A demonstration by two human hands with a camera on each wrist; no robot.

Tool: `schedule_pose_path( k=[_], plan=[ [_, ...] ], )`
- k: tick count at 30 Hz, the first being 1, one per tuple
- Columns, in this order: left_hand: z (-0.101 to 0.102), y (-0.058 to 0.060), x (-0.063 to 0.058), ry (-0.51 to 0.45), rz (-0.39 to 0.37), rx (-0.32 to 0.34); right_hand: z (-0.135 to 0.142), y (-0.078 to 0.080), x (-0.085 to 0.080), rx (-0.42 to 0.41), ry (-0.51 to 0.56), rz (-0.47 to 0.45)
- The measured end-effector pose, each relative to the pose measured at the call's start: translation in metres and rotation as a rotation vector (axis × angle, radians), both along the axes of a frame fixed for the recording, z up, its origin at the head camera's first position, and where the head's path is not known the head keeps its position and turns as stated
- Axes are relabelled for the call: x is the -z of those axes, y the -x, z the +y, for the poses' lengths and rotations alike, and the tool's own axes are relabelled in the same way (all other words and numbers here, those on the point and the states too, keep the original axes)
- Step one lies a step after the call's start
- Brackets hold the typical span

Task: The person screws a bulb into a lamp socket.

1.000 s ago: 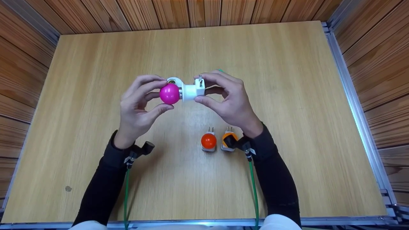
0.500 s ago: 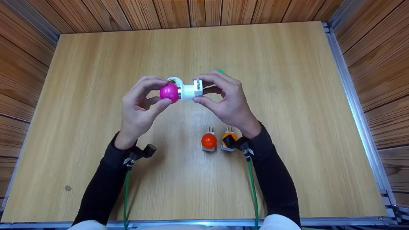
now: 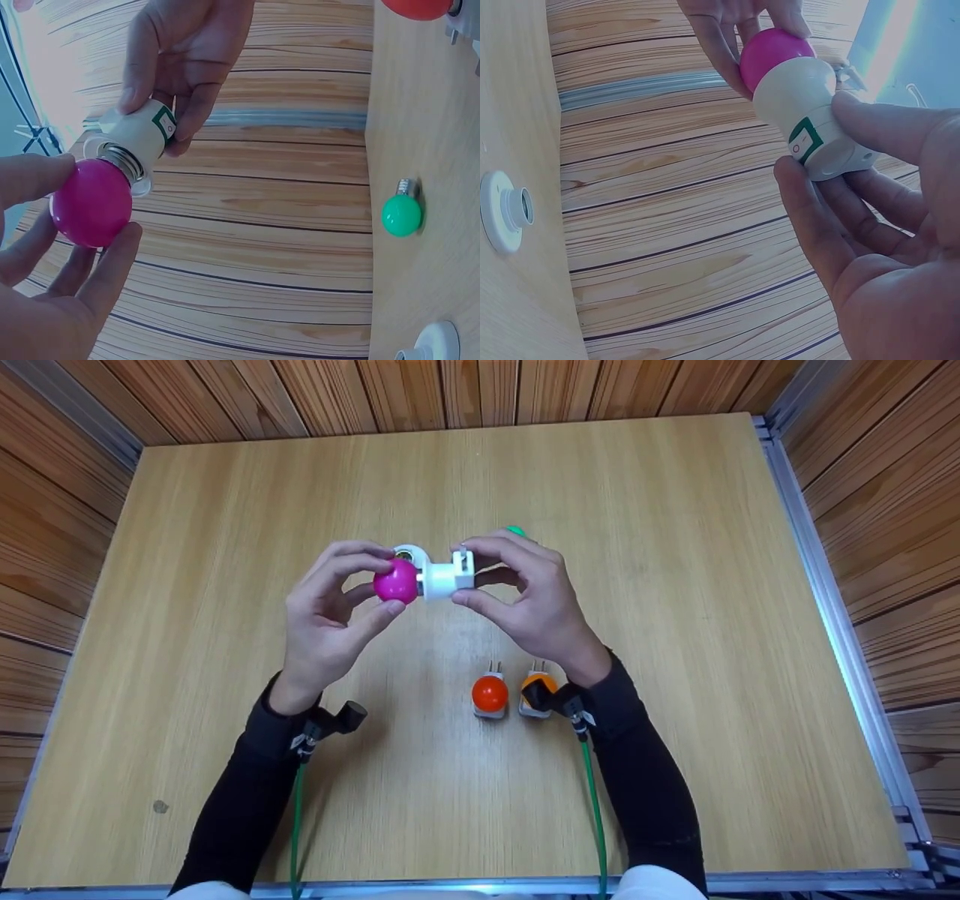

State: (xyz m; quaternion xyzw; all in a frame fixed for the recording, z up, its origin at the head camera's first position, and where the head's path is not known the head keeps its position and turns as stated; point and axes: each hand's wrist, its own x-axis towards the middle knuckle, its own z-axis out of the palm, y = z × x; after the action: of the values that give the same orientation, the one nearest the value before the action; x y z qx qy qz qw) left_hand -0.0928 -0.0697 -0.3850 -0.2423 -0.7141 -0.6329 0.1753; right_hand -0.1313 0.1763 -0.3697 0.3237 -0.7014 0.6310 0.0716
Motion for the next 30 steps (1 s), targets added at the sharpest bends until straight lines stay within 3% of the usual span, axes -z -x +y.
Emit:
schedule_pose_path(
  k=[5, 14, 19, 23, 30],
  plan=[
    [0.0005, 0.0007, 0.0013, -0.005, 0.094, 0.012, 0.0000, -0.0007, -0.0003, -0.016, 0.030, -0.030],
    [-0.0007, 0.0054, 0.0032, 0.108, 0.345, -0.036, 0.0037, -0.0021, -0.0014, -0.060, 0.058, -0.075],
    [-0.0020, 0.0068, 0.0035, 0.148, 0.440, -0.035, 0.0058, -0.0023, -0.0025, -0.098, 0.069, -0.097],
    [-0.0025, 0.0069, 0.0029, 0.144, 0.441, -0.028, 0.0059, -0.0027, -0.0031, -0.106, 0.076, -0.101],
    [-0.0040, 0.0054, 0.0022, 0.138, 0.352, -0.026, 0.0046, -0.0050, -0.0042, -0.067, 0.089, -0.081]
  ],
)
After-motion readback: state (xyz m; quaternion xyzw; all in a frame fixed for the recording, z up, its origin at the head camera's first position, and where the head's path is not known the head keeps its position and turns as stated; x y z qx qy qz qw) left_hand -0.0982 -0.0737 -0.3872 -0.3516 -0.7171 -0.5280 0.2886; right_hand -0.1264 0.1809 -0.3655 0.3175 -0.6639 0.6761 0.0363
